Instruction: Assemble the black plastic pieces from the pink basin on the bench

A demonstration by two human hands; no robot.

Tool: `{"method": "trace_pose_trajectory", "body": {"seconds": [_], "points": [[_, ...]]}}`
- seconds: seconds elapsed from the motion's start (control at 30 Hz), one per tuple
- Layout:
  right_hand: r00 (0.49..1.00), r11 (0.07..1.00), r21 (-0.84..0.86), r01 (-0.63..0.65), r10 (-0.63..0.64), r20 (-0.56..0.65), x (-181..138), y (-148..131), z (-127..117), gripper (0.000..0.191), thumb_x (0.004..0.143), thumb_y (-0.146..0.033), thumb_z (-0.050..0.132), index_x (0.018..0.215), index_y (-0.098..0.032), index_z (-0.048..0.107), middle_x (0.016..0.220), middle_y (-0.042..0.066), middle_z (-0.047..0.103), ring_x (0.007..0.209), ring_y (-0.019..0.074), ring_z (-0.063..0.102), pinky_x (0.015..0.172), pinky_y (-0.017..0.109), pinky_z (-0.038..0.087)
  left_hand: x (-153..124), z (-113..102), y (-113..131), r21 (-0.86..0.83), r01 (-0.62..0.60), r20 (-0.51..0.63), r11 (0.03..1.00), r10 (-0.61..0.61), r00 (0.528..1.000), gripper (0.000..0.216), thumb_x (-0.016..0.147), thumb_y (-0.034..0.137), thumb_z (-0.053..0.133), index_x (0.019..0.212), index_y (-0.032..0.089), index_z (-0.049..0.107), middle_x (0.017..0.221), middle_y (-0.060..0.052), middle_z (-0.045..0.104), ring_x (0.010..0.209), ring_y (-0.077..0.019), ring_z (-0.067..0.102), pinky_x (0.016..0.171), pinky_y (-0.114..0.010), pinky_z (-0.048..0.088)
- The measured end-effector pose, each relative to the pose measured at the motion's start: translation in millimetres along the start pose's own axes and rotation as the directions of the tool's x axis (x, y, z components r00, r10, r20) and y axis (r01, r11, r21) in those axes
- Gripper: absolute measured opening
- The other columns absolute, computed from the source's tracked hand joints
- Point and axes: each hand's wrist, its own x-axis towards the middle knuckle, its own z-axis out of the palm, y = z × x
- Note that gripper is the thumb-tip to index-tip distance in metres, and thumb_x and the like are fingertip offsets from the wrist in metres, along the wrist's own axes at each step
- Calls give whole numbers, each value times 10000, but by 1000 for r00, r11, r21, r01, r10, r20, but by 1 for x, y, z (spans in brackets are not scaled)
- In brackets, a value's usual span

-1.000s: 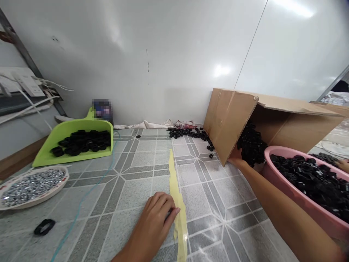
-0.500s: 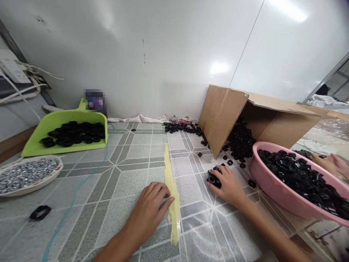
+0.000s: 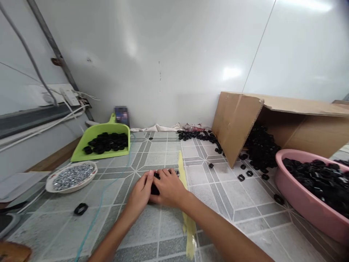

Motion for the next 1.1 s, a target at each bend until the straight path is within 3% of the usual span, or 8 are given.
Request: {"method": "trace_pose_trajectory", "body": {"seconds": [0.27,0.4,0.57,0.67,0.83,0.9,0.97,1.1], "points": [[984,842,531,-93,159,-80,11,1,-4,278,929,-350,632,1181,-234,624,1110,63,668,1070,245,597,976,414,421,1,-3,-1,-25,53,-31,998,-53,998,616,1010,592,275,1140,150,684,1179,-143,732,1188,-288,645,1079,-457,448],[917,720,663,-208,379,-124,11,26,-18,247,985,-306,486,1189,-211,590,1148,67,656,1054,195,621,912,327,481,-5,1,0,124,-58,7,991,58,998,554,1038,528,265,1171,166,663,1169,-134,718,1175,-286,632,1054,-478,455],[841,659,635,-404,540,-25,-44,43,-40,188,949,-333,507,960,-195,635,842,23,619,768,192,597,702,316,484,-15,6,3,246,-237,81,940,224,971,409,1013,458,448,1290,189,580,1268,-117,657,1238,-285,560,1090,-498,407],[887,758,498,-421,458,51,-82,28,-41,204,861,-374,700,990,-224,652,879,26,606,801,218,584,720,341,484,-19,6,10,322,-329,11,888,344,939,359,1025,408,446,1295,195,548,1284,-116,625,1245,-280,538,1091,-496,404],[920,877,303,-373,393,-6,-94,10,-34,106,929,-256,620,1029,-225,634,1051,81,613,981,273,554,885,436,438,-47,19,35,373,-454,17,809,484,875,234,1035,311,445,1160,228,625,1206,-91,628,1169,-267,552,1053,-477,429],[894,770,498,-399,447,26,-90,15,-38,93,930,-268,603,992,-210,641,995,68,628,912,247,563,843,398,445,-61,30,42,320,-491,134,810,474,870,243,1036,285,446,1192,238,626,1183,-90,637,1143,-261,571,1018,-459,470],[865,537,733,-418,482,141,-89,23,-45,187,952,-363,573,918,-196,648,888,46,635,819,214,568,775,351,455,-71,38,44,243,-517,260,821,458,850,332,1031,296,473,1354,268,543,1291,-92,618,1219,-261,561,1037,-449,488],[849,238,871,-431,435,301,-90,24,-49,478,971,-602,466,778,-187,606,662,-1,570,634,166,525,627,290,431,-69,40,38,102,-478,334,873,422,843,458,1026,330,498,1478,302,426,1395,-71,608,1275,-238,578,1069,-424,503]]}}
